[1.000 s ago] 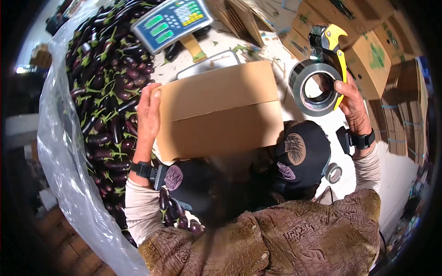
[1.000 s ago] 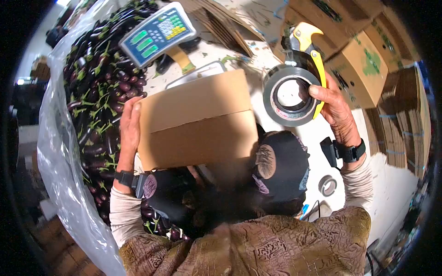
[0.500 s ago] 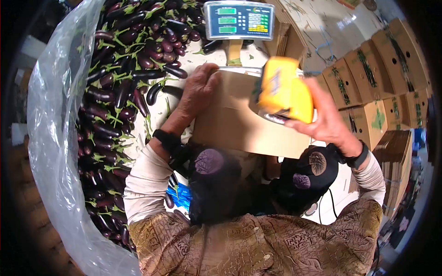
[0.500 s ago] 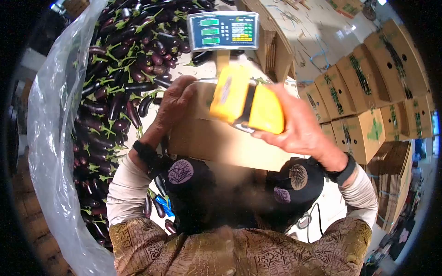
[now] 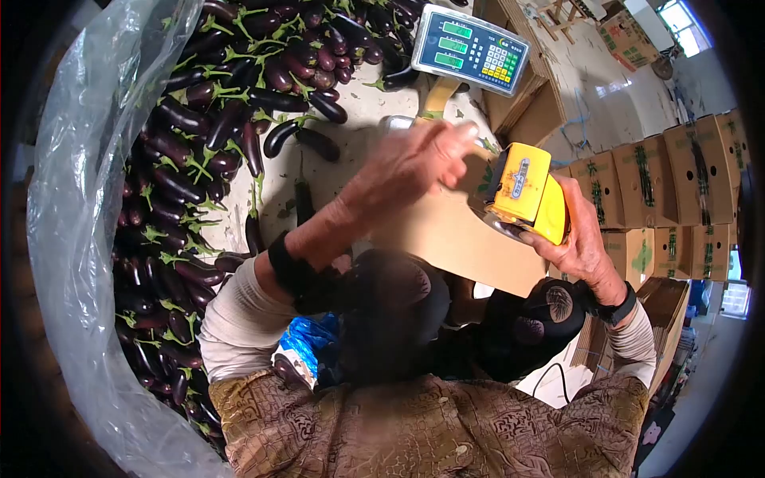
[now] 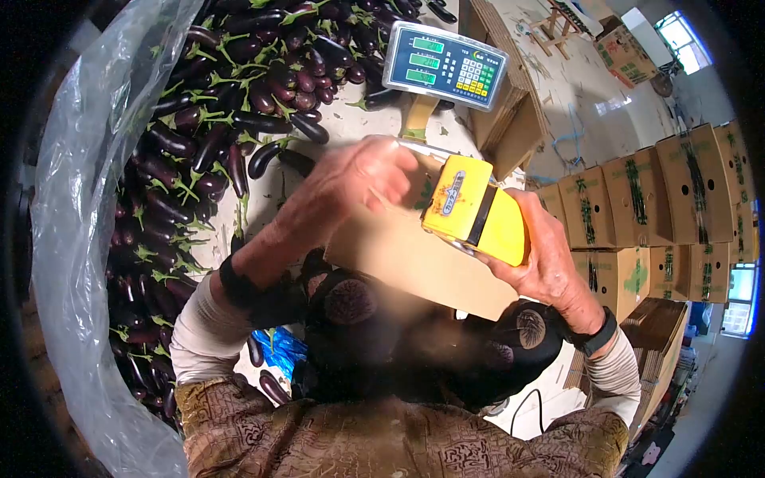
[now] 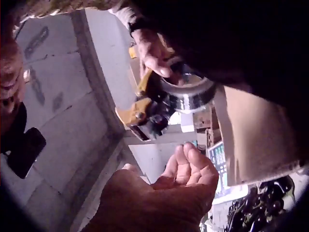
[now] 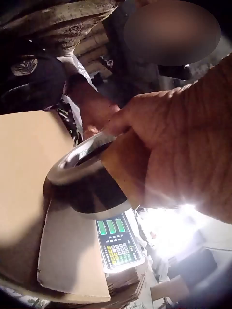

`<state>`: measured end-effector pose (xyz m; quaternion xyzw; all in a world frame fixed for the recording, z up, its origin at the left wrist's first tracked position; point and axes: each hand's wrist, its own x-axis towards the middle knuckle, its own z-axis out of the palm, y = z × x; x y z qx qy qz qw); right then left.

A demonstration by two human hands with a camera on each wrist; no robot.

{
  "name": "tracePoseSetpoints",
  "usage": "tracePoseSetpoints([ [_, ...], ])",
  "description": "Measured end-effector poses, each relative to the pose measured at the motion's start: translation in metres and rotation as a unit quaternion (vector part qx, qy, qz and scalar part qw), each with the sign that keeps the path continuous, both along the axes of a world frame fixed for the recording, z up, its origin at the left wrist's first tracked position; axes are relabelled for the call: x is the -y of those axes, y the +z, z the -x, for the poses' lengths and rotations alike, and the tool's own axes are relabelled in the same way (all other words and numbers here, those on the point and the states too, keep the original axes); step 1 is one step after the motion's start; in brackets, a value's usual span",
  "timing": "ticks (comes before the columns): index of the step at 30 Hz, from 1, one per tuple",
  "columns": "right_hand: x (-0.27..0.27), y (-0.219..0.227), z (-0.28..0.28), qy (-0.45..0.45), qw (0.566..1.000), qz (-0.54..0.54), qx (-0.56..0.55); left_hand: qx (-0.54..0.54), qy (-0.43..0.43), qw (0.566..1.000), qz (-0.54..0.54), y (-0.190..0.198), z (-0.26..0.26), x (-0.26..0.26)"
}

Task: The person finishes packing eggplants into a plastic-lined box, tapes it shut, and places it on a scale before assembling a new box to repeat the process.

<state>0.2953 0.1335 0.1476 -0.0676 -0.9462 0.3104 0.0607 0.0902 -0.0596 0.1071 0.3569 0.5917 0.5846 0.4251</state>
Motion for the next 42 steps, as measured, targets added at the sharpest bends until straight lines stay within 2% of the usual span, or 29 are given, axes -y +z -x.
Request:
tracePoseSetpoints([
  [3,0.001,0.001,0.001,0.012,1.0,-0.029,0.002,0.025,-0.029,0.999,0.016,0.005,-0.014,0.0],
  [5,0.003,0.003,0.004,0.019,0.999,-0.038,0.0,0.044,-0.021,0.999,0.003,0.0,-0.018,-0.002],
  [7,0.005,0.005,0.005,0.023,0.999,-0.046,-0.001,0.051,-0.034,0.997,-0.057,-0.008,-0.021,-0.005],
  [11,0.01,0.008,0.007,0.015,0.998,-0.06,0.01,0.063,-0.016,0.996,-0.061,-0.021,-0.024,-0.009],
  [13,0.011,0.007,0.009,0.023,0.998,-0.065,0.014,-0.153,0.024,0.982,-0.106,-0.027,-0.024,-0.008],
  [14,0.013,0.008,0.01,0.028,0.996,-0.079,0.009,-0.152,0.024,0.983,-0.105,-0.033,-0.023,-0.009],
  [16,0.015,0.01,0.014,0.033,0.995,-0.093,0.006,-0.209,0.104,0.966,-0.112,-0.044,-0.021,-0.012],
  [17,0.016,0.013,0.017,0.033,0.995,-0.094,0.031,-0.207,0.104,0.967,-0.11,-0.05,-0.018,-0.014],
  [19,0.017,0.017,0.022,0.034,0.993,-0.094,0.059,-0.289,0.179,0.933,-0.119,-0.052,-0.013,-0.015],
  [20,0.016,0.018,0.024,0.04,0.992,-0.095,0.069,-0.188,0.17,0.963,-0.093,-0.053,-0.012,-0.012],
  [21,0.016,0.018,0.027,0.045,0.991,-0.096,0.077,-0.185,0.171,0.963,-0.091,-0.049,-0.009,-0.008],
  [23,0.016,0.018,0.031,0.054,0.991,-0.091,0.081,-0.038,0.146,0.988,-0.039,-0.048,0.001,0.003],
  [24,0.017,0.019,0.033,0.054,0.991,-0.094,0.084,-0.339,0.148,0.914,-0.169,-0.079,0.019,0.007],
  [25,0.017,0.021,0.032,0.051,0.99,-0.095,0.089,-0.169,0.194,0.962,-0.092,-0.069,0.022,0.018],
  [26,0.015,0.023,0.032,0.051,0.99,-0.095,0.091,0.007,0.232,0.972,-0.014,-0.059,0.026,0.029],
  [28,0.01,0.024,0.029,0.048,0.987,-0.104,0.112,0.071,0.285,0.956,0.004,-0.079,0.05,0.055],
  [32,0.013,0.02,0.031,0.055,0.986,-0.12,0.1,0.153,0.258,0.953,-0.041,-0.115,0.06,0.075],
  [35,0.018,0.022,0.036,0.016,0.982,-0.111,0.153,0.2,0.268,0.939,-0.074,-0.121,0.058,0.076],
  [39,0.023,0.019,0.044,0.049,0.978,-0.157,0.125,0.194,0.279,0.939,-0.056,-0.131,0.054,0.072],
  [41,0.026,0.02,0.05,0.07,0.976,-0.17,0.119,0.123,0.303,0.945,-0.024,-0.134,0.052,0.069],
  [42,0.029,0.02,0.053,0.077,0.974,-0.18,0.114,0.124,0.304,0.944,-0.025,-0.137,0.051,0.069],
])
